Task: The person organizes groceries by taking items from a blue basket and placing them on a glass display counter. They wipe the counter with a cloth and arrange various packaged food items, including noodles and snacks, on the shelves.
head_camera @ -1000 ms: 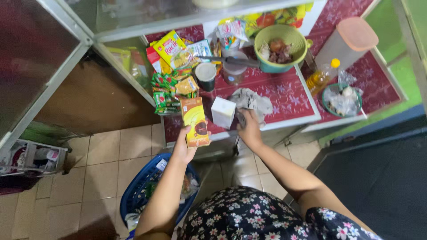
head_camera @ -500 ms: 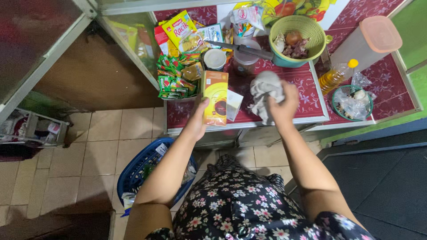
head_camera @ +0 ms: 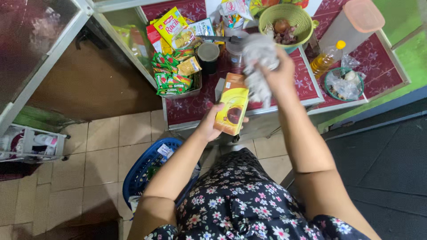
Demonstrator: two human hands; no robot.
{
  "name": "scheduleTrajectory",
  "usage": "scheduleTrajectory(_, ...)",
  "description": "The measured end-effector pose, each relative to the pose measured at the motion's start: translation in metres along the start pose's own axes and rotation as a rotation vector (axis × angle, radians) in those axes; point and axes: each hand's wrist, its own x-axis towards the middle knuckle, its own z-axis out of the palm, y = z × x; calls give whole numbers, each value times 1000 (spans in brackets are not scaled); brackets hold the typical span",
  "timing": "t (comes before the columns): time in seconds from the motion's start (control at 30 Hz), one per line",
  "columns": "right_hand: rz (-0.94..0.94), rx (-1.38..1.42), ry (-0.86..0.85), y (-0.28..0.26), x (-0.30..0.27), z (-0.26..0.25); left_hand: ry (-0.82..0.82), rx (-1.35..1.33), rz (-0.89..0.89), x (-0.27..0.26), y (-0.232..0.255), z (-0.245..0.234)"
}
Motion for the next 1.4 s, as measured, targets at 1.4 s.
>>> scheduleTrajectory(1.4, -260, -109, 302, 23, -55, -34, 215, -332, 344, 36, 61, 40)
